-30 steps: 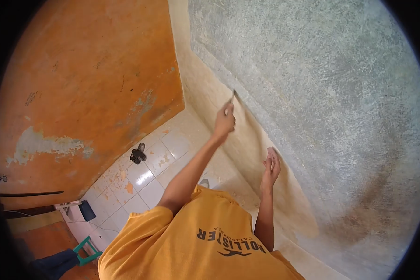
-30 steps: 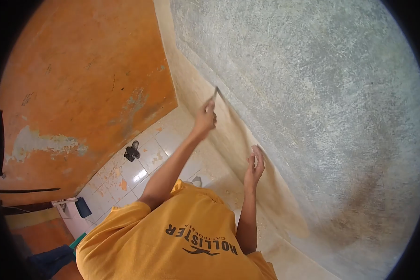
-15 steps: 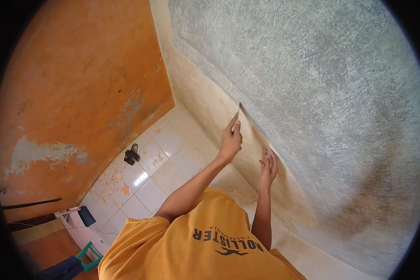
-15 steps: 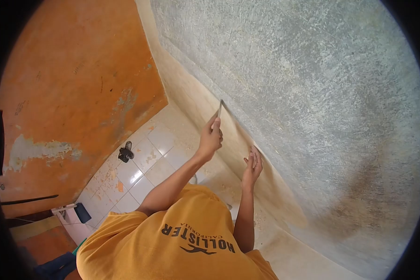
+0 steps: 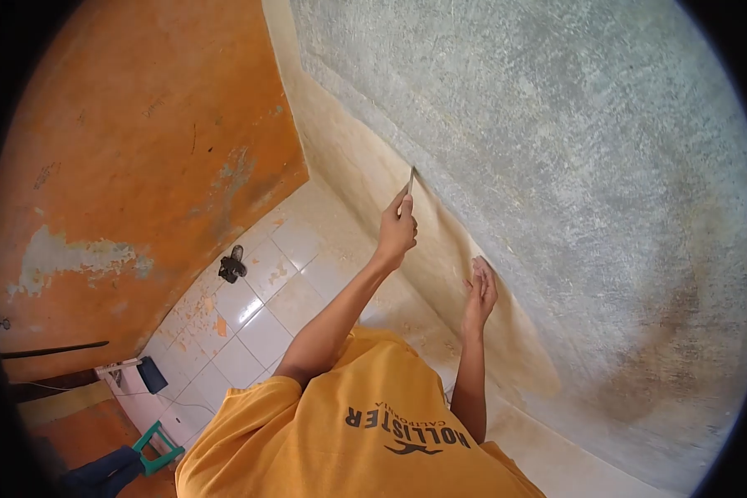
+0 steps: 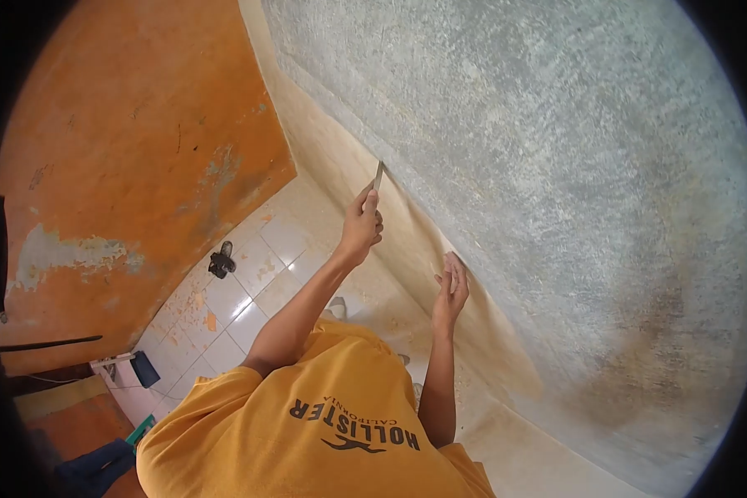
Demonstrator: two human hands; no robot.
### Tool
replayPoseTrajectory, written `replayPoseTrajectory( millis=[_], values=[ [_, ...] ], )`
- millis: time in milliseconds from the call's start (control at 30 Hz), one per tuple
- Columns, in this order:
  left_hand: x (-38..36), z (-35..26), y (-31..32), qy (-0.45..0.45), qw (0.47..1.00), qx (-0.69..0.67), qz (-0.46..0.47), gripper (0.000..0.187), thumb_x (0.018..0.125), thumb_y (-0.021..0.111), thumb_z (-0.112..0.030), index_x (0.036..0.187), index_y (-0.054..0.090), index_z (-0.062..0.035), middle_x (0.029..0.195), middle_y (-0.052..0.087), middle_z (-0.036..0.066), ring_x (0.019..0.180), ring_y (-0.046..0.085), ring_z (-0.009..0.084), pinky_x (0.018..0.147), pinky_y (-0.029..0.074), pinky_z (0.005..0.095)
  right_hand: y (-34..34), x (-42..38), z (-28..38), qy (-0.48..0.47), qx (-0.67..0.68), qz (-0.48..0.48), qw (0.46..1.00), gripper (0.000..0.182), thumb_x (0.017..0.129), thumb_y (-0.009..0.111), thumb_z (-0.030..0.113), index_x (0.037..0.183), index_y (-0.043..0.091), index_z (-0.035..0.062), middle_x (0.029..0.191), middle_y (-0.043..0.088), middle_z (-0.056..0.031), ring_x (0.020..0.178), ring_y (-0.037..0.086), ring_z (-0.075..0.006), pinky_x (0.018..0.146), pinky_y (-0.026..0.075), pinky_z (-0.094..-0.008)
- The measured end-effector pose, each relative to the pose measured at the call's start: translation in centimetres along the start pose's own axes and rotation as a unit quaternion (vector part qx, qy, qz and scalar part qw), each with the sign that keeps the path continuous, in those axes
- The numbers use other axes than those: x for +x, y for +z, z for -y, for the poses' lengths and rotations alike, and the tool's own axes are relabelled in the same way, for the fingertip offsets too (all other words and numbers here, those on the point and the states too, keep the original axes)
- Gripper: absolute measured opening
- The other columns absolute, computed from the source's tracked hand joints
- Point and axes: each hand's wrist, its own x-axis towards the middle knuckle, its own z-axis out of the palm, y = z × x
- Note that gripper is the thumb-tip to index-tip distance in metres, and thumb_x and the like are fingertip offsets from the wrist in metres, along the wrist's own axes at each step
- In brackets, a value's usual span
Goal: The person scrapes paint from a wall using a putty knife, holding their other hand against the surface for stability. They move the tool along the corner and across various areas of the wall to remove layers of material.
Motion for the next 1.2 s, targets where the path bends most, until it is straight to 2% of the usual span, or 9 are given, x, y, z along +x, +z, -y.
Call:
replayPoseTrajectory(
  millis=[200,233,333,500,600,700,833,967,1200],
  values=[
    [-2.0,2.2,3.1,0.076,0.992,0.093,-0.049,0.050,0.110,0.046,-0.034,0.155,0.045,-0.0142,0.058,0.038,-0.006,0.046,0.037,0.0064,0.041,0.034,0.0255,-3.2,-1.1,-1.2,-0.003,0.019,-0.013,1.000,0.040,0.107,0.053,0.026,0.142,0.056,0.0062,0.142,0.060,-0.0090,0.134,0.054,-0.0201,0.100,0.050,-0.0367],
    [-0.8,1.3,2.4,0.035,0.997,0.050,-0.052,0.049,0.110,0.045,-0.033,0.155,0.045,-0.0141,0.058,0.039,-0.005,0.046,0.037,0.0066,0.041,0.034,0.0254,-3.7,-1.2,-1.3,-0.007,0.019,-0.012,1.000,0.041,0.107,0.053,0.027,0.142,0.056,0.0062,0.142,0.059,-0.0090,0.134,0.054,-0.0203,0.100,0.050,-0.0369],
    [-0.4,0.7,2.2,0.040,0.997,0.037,-0.051,0.049,0.110,0.045,-0.033,0.155,0.045,-0.0138,0.059,0.039,-0.005,0.046,0.037,0.0068,0.042,0.034,0.0250,-5.6,-2.7,-1.6,0.001,0.021,-0.008,1.000,0.041,0.107,0.054,0.027,0.142,0.056,0.0061,0.143,0.059,-0.0091,0.134,0.054,-0.0207,0.100,0.050,-0.0375],
    [-6.1,3.9,7.0,0.032,0.997,0.072,-0.023,0.049,0.110,0.045,-0.033,0.156,0.044,-0.0135,0.060,0.040,-0.005,0.051,0.041,0.0065,0.044,0.037,0.0264,-7.4,-3.0,-1.2,0.005,0.018,-0.013,1.000,0.039,0.107,0.054,0.024,0.139,0.058,0.0014,0.140,0.060,-0.0117,0.132,0.056,-0.0224,0.096,0.055,-0.0358],
    [-1.9,4.3,5.2,0.031,0.991,0.066,-0.110,0.050,0.110,0.046,-0.035,0.155,0.045,-0.0151,0.060,0.041,-0.004,0.051,0.041,0.0070,0.044,0.038,0.0262,-8.4,-2.9,-1.6,0.010,0.031,0.000,0.999,0.040,0.107,0.054,0.026,0.141,0.057,0.0046,0.142,0.059,-0.0102,0.133,0.055,-0.0215,0.099,0.051,-0.0385],
    [-0.2,3.6,3.5,0.054,0.996,0.015,-0.062,0.050,0.109,0.046,-0.037,0.155,0.045,-0.0170,0.060,0.042,-0.004,0.052,0.042,0.0074,0.044,0.038,0.0263,-8.8,-2.8,-0.7,-0.003,0.024,0.015,1.000,0.040,0.107,0.054,0.027,0.140,0.058,0.0048,0.141,0.060,-0.0109,0.133,0.055,-0.0215,0.099,0.051,-0.0379],
    [-7.0,5.3,8.1,0.023,0.997,0.060,-0.031,0.050,0.110,0.046,-0.036,0.156,0.044,-0.0157,0.060,0.039,-0.005,0.049,0.038,0.0068,0.043,0.035,0.0249,-9.0,-2.0,-0.6,-0.014,0.027,0.015,0.999,0.040,0.107,0.053,0.024,0.140,0.057,0.0014,0.140,0.060,-0.0129,0.129,0.058,-0.0227,0.096,0.055,-0.0359],
    [-5.1,4.8,7.6,0.008,0.999,-0.017,-0.046,0.052,0.109,0.047,-0.038,0.156,0.044,-0.0153,0.059,0.037,-0.006,0.049,0.036,0.0064,0.042,0.031,0.0250,-9.0,-2.3,-0.2,-0.017,0.012,0.024,0.999,0.042,0.107,0.053,0.028,0.141,0.057,0.0026,0.140,0.060,-0.0126,0.131,0.057,-0.0224,0.097,0.053,-0.0361],
    [-5.3,5.5,8.1,0.019,0.996,0.037,-0.081,0.051,0.110,0.045,-0.036,0.155,0.044,-0.0142,0.060,0.034,-0.006,0.049,0.035,0.0059,0.042,0.032,0.0244,-9.0,-2.1,-0.5,-0.015,0.020,0.030,0.999,0.044,0.107,0.054,0.030,0.141,0.056,0.0024,0.141,0.060,-0.0128,0.132,0.056,-0.0222,0.097,0.052,-0.0356]
  ],
)
